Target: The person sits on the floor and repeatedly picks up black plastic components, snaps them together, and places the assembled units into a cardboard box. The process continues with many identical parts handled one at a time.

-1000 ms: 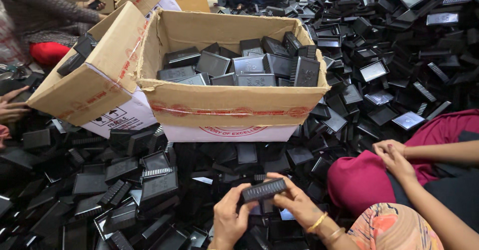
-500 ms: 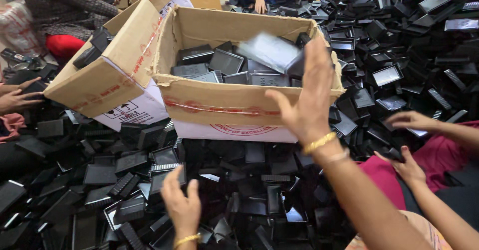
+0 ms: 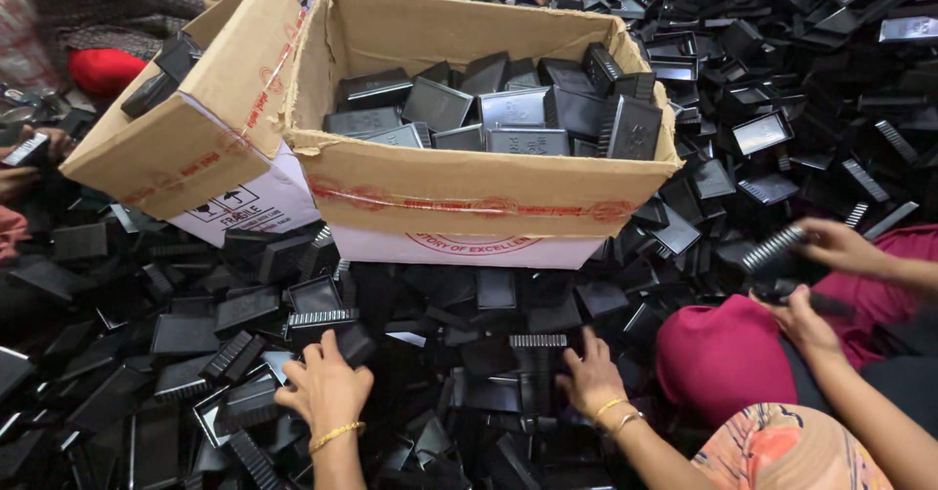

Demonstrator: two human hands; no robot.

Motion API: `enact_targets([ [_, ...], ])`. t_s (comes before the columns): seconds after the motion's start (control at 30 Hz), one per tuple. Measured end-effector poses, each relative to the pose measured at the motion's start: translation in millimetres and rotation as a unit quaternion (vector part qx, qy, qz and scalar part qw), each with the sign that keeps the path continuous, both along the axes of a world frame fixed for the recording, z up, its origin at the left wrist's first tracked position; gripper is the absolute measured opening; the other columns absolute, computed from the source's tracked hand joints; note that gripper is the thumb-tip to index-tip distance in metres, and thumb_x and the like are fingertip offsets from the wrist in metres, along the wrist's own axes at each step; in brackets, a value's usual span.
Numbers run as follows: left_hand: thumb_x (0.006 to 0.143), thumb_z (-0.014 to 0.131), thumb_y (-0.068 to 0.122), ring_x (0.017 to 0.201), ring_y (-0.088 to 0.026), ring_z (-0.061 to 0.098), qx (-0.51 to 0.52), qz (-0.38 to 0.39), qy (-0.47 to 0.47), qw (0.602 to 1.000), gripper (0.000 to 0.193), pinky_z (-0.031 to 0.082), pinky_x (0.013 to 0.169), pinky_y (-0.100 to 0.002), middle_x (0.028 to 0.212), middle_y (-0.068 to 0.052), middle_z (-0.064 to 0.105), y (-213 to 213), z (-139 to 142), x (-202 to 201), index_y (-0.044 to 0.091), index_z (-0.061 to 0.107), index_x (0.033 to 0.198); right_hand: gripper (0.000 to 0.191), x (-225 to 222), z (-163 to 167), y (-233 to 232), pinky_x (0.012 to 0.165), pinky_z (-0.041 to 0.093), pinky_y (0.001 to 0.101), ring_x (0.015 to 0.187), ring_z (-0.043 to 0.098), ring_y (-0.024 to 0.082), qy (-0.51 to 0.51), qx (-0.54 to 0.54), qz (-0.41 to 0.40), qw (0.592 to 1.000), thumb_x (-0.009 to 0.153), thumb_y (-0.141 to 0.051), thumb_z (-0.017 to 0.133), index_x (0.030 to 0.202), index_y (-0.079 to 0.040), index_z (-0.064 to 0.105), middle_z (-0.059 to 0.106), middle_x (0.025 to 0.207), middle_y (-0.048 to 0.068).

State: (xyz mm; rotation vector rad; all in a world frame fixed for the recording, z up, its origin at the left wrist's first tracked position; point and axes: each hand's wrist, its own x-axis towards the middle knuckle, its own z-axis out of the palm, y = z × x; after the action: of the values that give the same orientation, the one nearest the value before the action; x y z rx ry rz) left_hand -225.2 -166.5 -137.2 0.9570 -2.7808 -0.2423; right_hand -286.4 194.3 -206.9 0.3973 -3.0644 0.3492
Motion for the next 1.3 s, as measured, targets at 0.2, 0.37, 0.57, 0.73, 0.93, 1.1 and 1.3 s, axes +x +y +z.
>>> enact_targets([
  [0.2, 0.092, 0.058, 0.025, 0.100, -0.041, 0.065, 0.167, -0.045, 0.225, 0.959, 0.045, 0.047, 0.088, -0.056, 0.108, -0.017, 0.070, 12, -14, 4, 0.015, 0.056, 0.137, 0.040, -7, 4, 1, 0.107, 0.044, 0.0437, 0.129, 0.043, 0.041, -0.053, -0.080, -0.058, 0.994, 0.069, -0.029, 0.088, 0.102, -0.018, 0.068, 0.041, 0.143, 0.023],
  [0.37, 0.095, 0.061, 0.031, 0.077, -0.045, 0.070, 0.157, -0.081, 0.222, 0.959, 0.027, 0.054, 0.069, -0.055, 0.081, -0.021, 0.073, 65, -14, 7, 0.014, 0.061, 0.115, 0.042, 18, 53, 3, 0.104, 0.032, 0.0455, 0.127, 0.046, 0.027, -0.136, -0.023, -0.004, 0.990, 0.067, -0.027, 0.091, 0.103, -0.023, 0.069, 0.051, 0.129, 0.003],
  [0.57, 0.091, 0.065, 0.029, 0.088, -0.037, 0.074, 0.290, -0.297, 0.160, 0.896, 0.034, 0.057, 0.076, -0.047, 0.093, -0.015, 0.077, 154, -1, 26, 0.019, 0.064, 0.123, 0.085, 56, 82, 6, 0.101, 0.049, 0.0374, 0.118, 0.056, 0.020, -0.242, -0.523, 0.091, 0.812, 0.061, -0.005, 0.089, 0.134, -0.018, 0.046, 0.056, 0.121, 0.005],
  [0.73, 0.094, 0.065, 0.025, 0.133, -0.023, 0.054, 0.590, -0.452, 0.154, 0.651, 0.062, 0.039, 0.112, -0.036, 0.141, -0.013, 0.056, 174, 2, 41, 0.009, 0.038, 0.148, 0.094, 61, 70, 10, 0.100, 0.051, 0.0362, 0.118, 0.059, 0.022, -0.247, -0.687, 0.051, 0.682, 0.072, 0.002, 0.081, 0.149, -0.017, 0.032, 0.058, 0.133, 0.011],
  [0.93, 0.078, 0.085, 0.027, 0.123, -0.027, 0.057, 0.458, -0.400, 0.338, 0.718, 0.075, 0.045, 0.106, -0.038, 0.132, -0.014, 0.055, 173, 0, 38, 0.006, 0.049, 0.140, 0.093, 55, 64, 8, 0.100, 0.050, 0.0342, 0.129, 0.055, 0.018, -0.226, -0.691, 0.076, 0.682, 0.074, 0.001, 0.079, 0.154, -0.012, 0.034, 0.054, 0.142, 0.008],
  [1.1, 0.072, 0.093, 0.029, 0.126, -0.033, 0.054, 0.399, -0.472, 0.331, 0.713, 0.081, 0.043, 0.107, -0.044, 0.132, -0.015, 0.055, 173, -3, 37, 0.008, 0.053, 0.138, 0.096, 58, 73, 11, 0.102, 0.049, 0.0370, 0.131, 0.054, 0.021, -0.278, -0.673, 0.120, 0.674, 0.070, 0.007, 0.077, 0.155, -0.010, 0.035, 0.052, 0.143, 0.010],
  [1.3, 0.065, 0.099, 0.034, 0.121, -0.037, 0.052, 0.313, -0.485, 0.384, 0.721, 0.091, 0.046, 0.103, -0.045, 0.133, -0.017, 0.050, 176, 0, 40, 0.010, 0.053, 0.139, 0.101, 62, 88, 14, 0.113, 0.044, 0.0377, 0.137, 0.051, 0.023, -0.223, -0.690, 0.199, 0.659, 0.068, 0.010, 0.078, 0.154, -0.010, 0.031, 0.050, 0.149, 0.010],
])
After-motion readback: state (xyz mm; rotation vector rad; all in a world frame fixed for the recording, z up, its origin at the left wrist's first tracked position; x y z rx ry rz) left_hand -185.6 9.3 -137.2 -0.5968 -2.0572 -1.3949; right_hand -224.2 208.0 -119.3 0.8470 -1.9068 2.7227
